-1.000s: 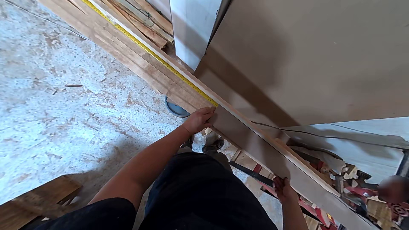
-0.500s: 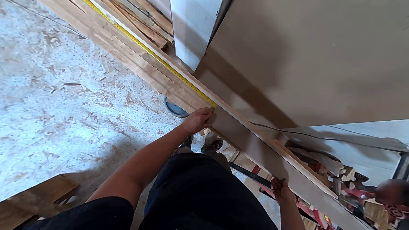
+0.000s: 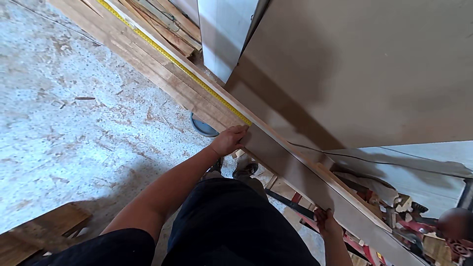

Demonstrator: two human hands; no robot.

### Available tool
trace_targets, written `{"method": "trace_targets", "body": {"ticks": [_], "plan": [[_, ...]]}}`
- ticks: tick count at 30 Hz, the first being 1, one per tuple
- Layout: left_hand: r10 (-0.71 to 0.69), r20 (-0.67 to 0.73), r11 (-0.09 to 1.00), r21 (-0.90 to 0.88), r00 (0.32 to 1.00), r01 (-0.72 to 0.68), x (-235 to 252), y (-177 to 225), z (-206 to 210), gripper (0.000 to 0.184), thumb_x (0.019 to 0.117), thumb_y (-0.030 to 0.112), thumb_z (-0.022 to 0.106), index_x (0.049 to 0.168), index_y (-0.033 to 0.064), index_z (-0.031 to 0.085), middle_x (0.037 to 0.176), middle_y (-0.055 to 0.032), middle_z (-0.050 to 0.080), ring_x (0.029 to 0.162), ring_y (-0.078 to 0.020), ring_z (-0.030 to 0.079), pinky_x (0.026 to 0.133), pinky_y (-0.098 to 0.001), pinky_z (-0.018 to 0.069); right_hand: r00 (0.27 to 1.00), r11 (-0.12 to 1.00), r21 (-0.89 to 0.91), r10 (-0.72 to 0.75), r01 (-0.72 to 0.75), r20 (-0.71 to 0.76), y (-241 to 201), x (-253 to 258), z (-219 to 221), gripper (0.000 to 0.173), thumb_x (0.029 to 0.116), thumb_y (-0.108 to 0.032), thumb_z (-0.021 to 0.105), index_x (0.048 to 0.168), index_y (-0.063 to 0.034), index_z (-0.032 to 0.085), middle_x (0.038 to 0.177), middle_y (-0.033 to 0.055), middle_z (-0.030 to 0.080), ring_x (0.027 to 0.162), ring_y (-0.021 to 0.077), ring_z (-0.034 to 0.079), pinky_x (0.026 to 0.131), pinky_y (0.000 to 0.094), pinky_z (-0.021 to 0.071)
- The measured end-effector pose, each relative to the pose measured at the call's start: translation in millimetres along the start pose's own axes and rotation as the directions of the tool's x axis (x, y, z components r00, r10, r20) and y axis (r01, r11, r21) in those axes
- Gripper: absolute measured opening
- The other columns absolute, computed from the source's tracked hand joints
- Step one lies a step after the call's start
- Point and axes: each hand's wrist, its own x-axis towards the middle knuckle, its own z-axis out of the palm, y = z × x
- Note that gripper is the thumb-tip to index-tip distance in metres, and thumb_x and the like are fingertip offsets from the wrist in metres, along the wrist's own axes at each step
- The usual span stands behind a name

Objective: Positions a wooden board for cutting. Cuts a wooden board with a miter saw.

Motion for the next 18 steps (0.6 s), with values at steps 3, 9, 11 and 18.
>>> {"method": "trace_targets", "body": {"ticks": [3,9,11,18], "plan": [[0.004,-0.012,1.000,0.003,1.000,-0.004,2,-1,0,0.048,0.0891,0.022,0.081,0.130,-0.0003,0.068,0.132,-0.0185,0.065,0.123,-0.0320,0.063,0.106,-0.0444,0.0517,1.000,1.000,-0.031,0.004,-0.003,0.012,-4,1,-1,0.048,0.1108,-0.044,0.043,0.114,0.0002,0.062,0.086,0.0108,0.072,0.067,0.0163,0.069,0.059,0.0312,0.0576],[-0.066,0.015,0.998,-0.004,0.998,0.066,5,17,-8,0.046,0.0846,0.015,0.085,0.125,-0.0002,0.070,0.137,-0.0201,0.063,0.129,-0.0345,0.060,0.110,-0.0513,0.0492,0.999,0.991,-0.133,0.025,-0.019,0.044,-25,-14,5,0.050,0.1118,-0.041,0.040,0.117,0.0026,0.064,0.089,0.0127,0.074,0.069,0.0182,0.070,0.061,0.0339,0.0575],[-0.091,0.040,0.995,0.036,0.995,0.090,10,17,-3,0.050,0.0835,0.018,0.086,0.127,0.0018,0.069,0.143,-0.0189,0.060,0.133,-0.0348,0.058,0.110,-0.0530,0.0490,0.998,0.987,-0.154,0.044,-0.036,0.054,-34,-15,4,0.052,0.1122,-0.041,0.038,0.119,0.0031,0.064,0.095,0.0144,0.074,0.076,0.0207,0.070,0.068,0.0375,0.0579],[-0.255,0.203,0.957,0.190,0.946,0.217,20,69,-10,0.085,0.0852,0.023,0.084,0.154,-0.0013,0.042,0.135,-0.0336,0.058,0.123,-0.0482,0.059,0.106,-0.0598,0.0479,0.987,0.988,-0.131,0.098,-0.081,0.127,-24,27,-26,0.054,0.1092,-0.048,0.042,0.120,-0.0019,0.067,0.097,0.0122,0.076,0.080,0.0211,0.074,0.074,0.0396,0.0610]]}}
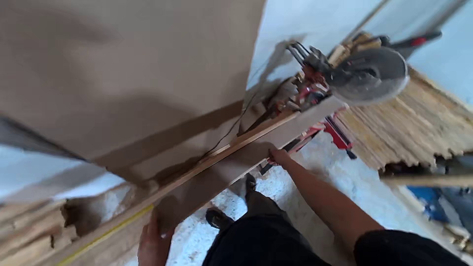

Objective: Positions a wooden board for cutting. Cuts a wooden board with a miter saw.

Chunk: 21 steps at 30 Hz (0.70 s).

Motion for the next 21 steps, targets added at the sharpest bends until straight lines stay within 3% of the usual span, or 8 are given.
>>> {"method": "trace_targets", "body": {"ticks": [4,7,10,13,15,18,20,21], "plan": [[0.143,-0.034,0.985,0.106,0.989,-0.138,2,85,-1,0.070,0.0903,0.027,0.078,0.144,-0.0080,0.051,0.143,-0.0364,0.051,0.133,-0.0492,0.052,0.113,-0.0588,0.0430,0.997,0.998,0.057,0.018,-0.022,0.074,-5,5,-12,0.051,0.1083,-0.048,0.045,0.115,-0.0030,0.069,0.089,0.0095,0.076,0.073,0.0187,0.074,0.069,0.0372,0.0616],[0.411,0.067,0.882,0.225,0.909,-0.415,33,175,42,0.053,0.0906,0.028,0.077,0.138,0.0072,0.065,0.147,-0.0314,0.051,0.139,-0.0503,0.046,0.115,-0.0645,0.0370,0.987,0.999,0.029,0.011,-0.016,0.160,-2,12,-24,0.052,0.1091,-0.047,0.044,0.113,-0.0025,0.070,0.090,0.0112,0.077,0.076,0.0223,0.075,0.075,0.0430,0.0622],[0.595,0.209,0.701,0.337,0.776,-0.628,83,262,110,0.053,0.0856,0.036,0.079,0.136,0.0228,0.069,0.153,-0.0236,0.049,0.146,-0.0463,0.040,0.120,-0.0675,0.0252,0.970,0.998,0.054,-0.043,0.031,0.238,6,26,-25,0.053,0.1091,-0.047,0.041,0.114,-0.0021,0.069,0.091,0.0120,0.077,0.074,0.0212,0.075,0.070,0.0398,0.0613],[0.458,0.401,0.627,0.487,0.793,-0.608,104,339,169,0.069,0.0825,0.049,0.079,0.146,0.0306,0.059,0.168,-0.0189,0.026,0.155,-0.0461,0.020,0.121,-0.0718,0.0123,0.938,0.996,0.022,-0.085,0.082,0.336,1,19,-41,0.052,0.1101,-0.046,0.040,0.122,-0.0019,0.065,0.100,0.0115,0.074,0.082,0.0200,0.074,0.079,0.0398,0.0607],[0.386,0.377,0.623,0.567,0.842,-0.539,106,363,194,0.082,0.0749,0.063,0.080,0.147,0.0303,0.058,0.168,-0.0195,0.026,0.152,-0.0485,0.025,0.119,-0.0738,0.0143,0.915,0.993,0.028,-0.116,0.114,0.386,1,20,-51,0.052,0.1095,-0.045,0.040,0.122,-0.0015,0.065,0.103,0.0128,0.075,0.087,0.0222,0.074,0.084,0.0441,0.0603],[0.373,0.319,0.605,0.628,0.871,-0.489,107,367,207,0.092,0.0668,0.072,0.082,0.145,0.0277,0.061,0.164,-0.0219,0.034,0.145,-0.0511,0.036,0.118,-0.0733,0.0187,0.862,0.994,0.083,-0.099,0.066,0.498,7,37,-58,0.047,0.1086,-0.043,0.043,0.112,-0.0041,0.069,0.094,0.0074,0.076,0.076,0.0167,0.074,0.073,0.0377,0.0610],[0.393,0.298,0.615,0.618,0.870,-0.489,103,366,208,0.092,0.0655,0.070,0.083,0.143,0.0244,0.063,0.161,-0.0242,0.037,0.143,-0.0519,0.039,0.117,-0.0720,0.0223,0.738,0.981,0.015,-0.157,0.195,0.656,5,43,-79,0.047,0.1095,-0.038,0.041,0.113,-0.0006,0.068,0.101,0.0097,0.075,0.084,0.0180,0.072,0.080,0.0395,0.0572],[0.386,0.296,0.621,0.617,0.874,-0.483,102,369,208,0.092,0.0652,0.069,0.084,0.143,0.0238,0.064,0.161,-0.0246,0.037,0.143,-0.0521,0.039,0.116,-0.0719,0.0234,0.637,0.936,-0.019,-0.225,0.352,0.737,-4,41,-102,0.047,0.1099,-0.036,0.042,0.114,0.0037,0.067,0.107,0.0153,0.074,0.093,0.0244,0.072,0.088,0.0471,0.0544]]}}
